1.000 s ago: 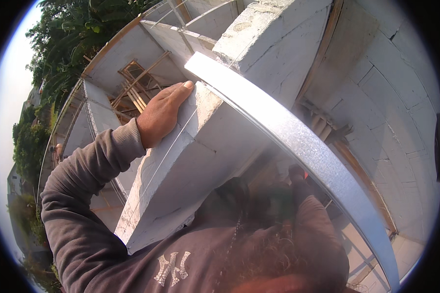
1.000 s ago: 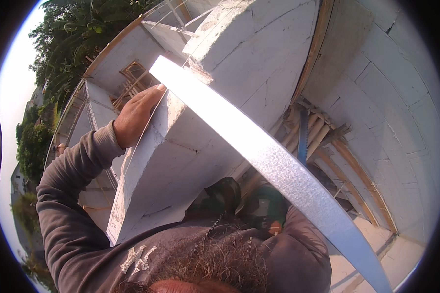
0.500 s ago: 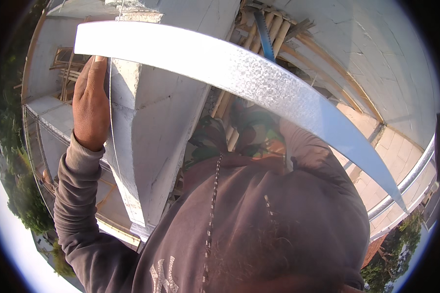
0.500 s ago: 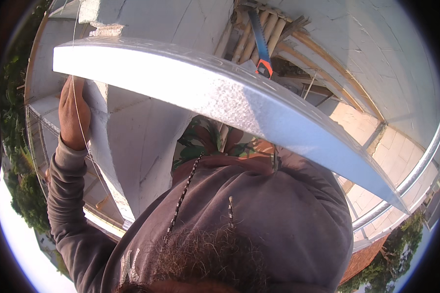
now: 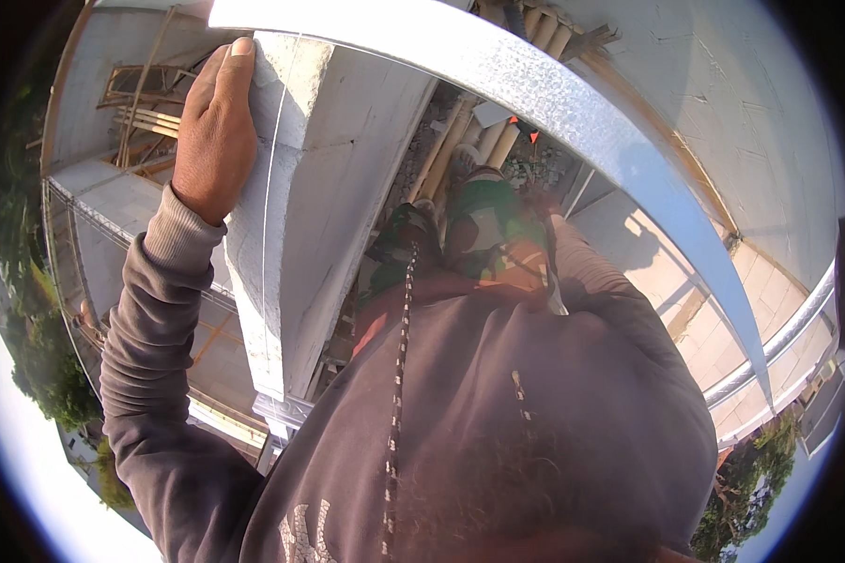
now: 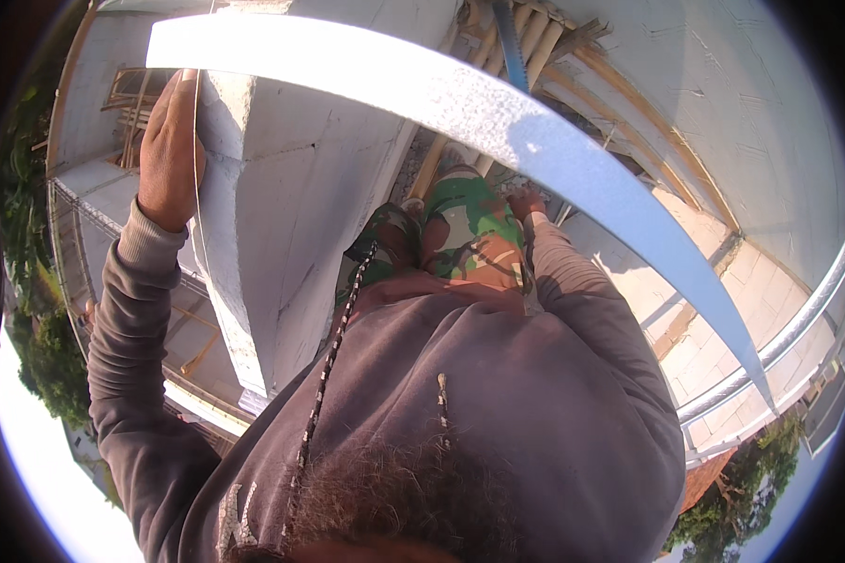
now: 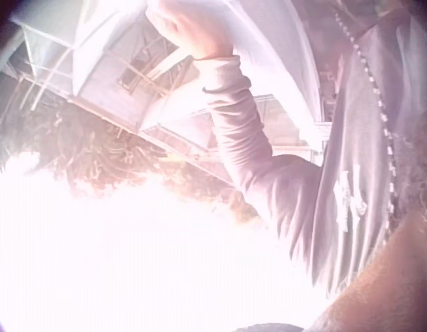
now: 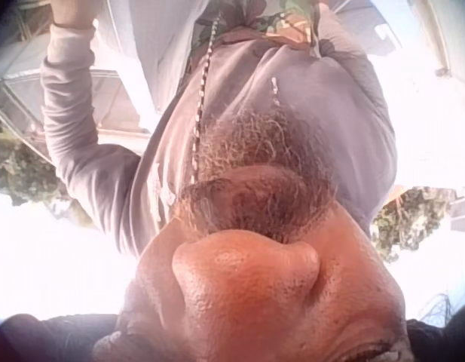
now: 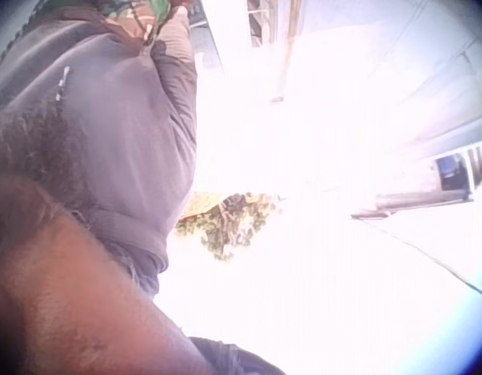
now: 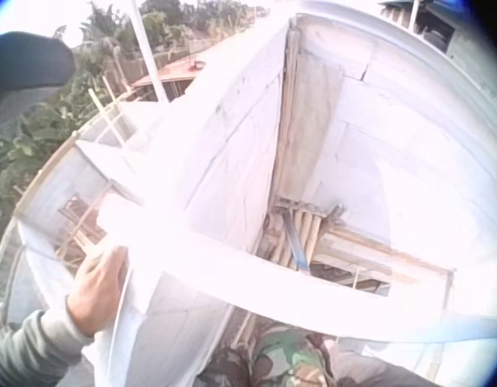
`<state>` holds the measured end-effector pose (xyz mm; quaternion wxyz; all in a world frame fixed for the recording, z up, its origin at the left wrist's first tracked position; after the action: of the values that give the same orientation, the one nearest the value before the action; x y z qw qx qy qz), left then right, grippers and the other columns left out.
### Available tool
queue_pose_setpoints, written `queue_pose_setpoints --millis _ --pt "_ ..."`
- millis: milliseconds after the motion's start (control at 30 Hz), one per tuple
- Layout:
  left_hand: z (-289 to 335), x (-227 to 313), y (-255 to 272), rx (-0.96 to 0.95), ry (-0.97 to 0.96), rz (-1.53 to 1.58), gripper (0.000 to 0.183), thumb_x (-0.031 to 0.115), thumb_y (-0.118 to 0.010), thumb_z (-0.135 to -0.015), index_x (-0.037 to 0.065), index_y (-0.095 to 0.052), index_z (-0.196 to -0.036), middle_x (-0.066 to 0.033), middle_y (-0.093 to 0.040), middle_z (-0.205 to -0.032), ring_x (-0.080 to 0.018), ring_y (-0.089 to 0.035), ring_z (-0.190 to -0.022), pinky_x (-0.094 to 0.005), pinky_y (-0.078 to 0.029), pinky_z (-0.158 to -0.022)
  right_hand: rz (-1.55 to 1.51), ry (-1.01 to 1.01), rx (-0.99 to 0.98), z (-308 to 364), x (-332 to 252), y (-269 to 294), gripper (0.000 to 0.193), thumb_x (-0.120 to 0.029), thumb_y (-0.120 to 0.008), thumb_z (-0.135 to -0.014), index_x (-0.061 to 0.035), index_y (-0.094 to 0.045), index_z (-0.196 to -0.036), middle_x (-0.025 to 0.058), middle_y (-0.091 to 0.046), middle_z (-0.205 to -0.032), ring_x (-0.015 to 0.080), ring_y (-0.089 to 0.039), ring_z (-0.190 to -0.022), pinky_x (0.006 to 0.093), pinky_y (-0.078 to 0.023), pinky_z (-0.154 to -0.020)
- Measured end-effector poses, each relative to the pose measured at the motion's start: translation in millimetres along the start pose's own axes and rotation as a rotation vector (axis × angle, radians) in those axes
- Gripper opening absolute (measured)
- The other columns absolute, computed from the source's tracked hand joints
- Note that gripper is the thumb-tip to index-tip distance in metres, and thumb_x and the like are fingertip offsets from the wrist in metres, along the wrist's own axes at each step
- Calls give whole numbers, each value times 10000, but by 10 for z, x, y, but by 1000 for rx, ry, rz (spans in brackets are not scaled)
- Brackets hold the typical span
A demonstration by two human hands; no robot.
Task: The person uses a hand saw to cut a piece of metal, then aligns and fits the metal beam onto the structural frame of a roof.
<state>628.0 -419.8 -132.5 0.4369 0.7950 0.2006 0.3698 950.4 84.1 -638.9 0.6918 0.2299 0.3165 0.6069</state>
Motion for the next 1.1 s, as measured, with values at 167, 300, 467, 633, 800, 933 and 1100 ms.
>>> queue_pose_setpoints --millis 167,300,467,633,800,933,1100 --pt "-8 150 -3 -15 548 399 406 309 -450 -1154 -38 -636 -1255 -151 -683 -1105 -237 -638 -1001 -332 -503 -959 -311 -360 -199 1471 -320 -629 450 -394 -686 -938 -80 -745 -1255 208 -746 -1251 388 -685 -1226 448 -533 -1026" --pt "-38 154 -52 -45 673 485 459 370 -435 -1155 -39 -639 -1191 -92 -636 -998 -158 -557 -928 -291 -468 -884 -208 -183 -170 1814 -505 -538 414 -363 -700 -932 -92 -760 -1240 188 -757 -1240 332 -696 -1233 418 -541 -998" --pt "-45 90 -163 7 664 483 466 392 -437 -1146 -25 -636 -1205 -200 -693 -1087 -303 -644 -1050 -388 -480 -986 -514 -327 47 1851 -474 -24 344 -297 -712 -938 -80 -775 -1198 155 -780 -1172 263 -737 -1123 376 -562 -901" --pt "60 -64 -52 71 679 416 444 391 -463 -1127 -16 -638 -1163 -254 -692 -1057 -375 -664 -1036 -427 -494 -965 -1424 -486 93 1800 -1336 1532 307 -227 -694 -982 -69 -722 -1243 67 -758 -1027 213 -716 -938 363 -537 -826" --pt "-97 -36 -225 41 669 447 427 369 -476 -1120 -18 -648 -1171 -258 -700 -1076 -379 -669 -1046 -430 -497 -956 -1396 -467 204 2035 -1149 1405 273 -229 -723 -970 -61 -752 -1183 58 -751 -978 199 -679 -883 360 -536 -791" --pt "-65 -66 -255 94 666 480 381 316 -486 -1125 -9 -663 -1214 -195 -728 -1102 -297 -680 -1074 -396 -503 -963 -1072 -446 311 2118 -1055 1058 251 -258 -755 -945 -58 -802 -1087 109 -774 -1057 251 -704 -947 383 -547 -841" --pt "-66 124 -116 134 555 645 376 246 -496 -1136 17 -587 -1420 -140 -650 -1353 -206 -593 -1276 -336 -460 -1088 -1008 -455 400 2204 -949 733 307 -331 -754 -941 -70 -799 -1095 196 -772 -1148 357 -725 -1101 443 -559 -950"
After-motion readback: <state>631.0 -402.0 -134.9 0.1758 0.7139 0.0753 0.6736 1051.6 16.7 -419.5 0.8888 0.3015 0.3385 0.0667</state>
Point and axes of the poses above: each hand's wrist, its own z-axis away from the middle knuckle, its own y-axis out of the back of the hand, x = y × z, the point moved 2 cm from there along -z, towards the middle knuckle
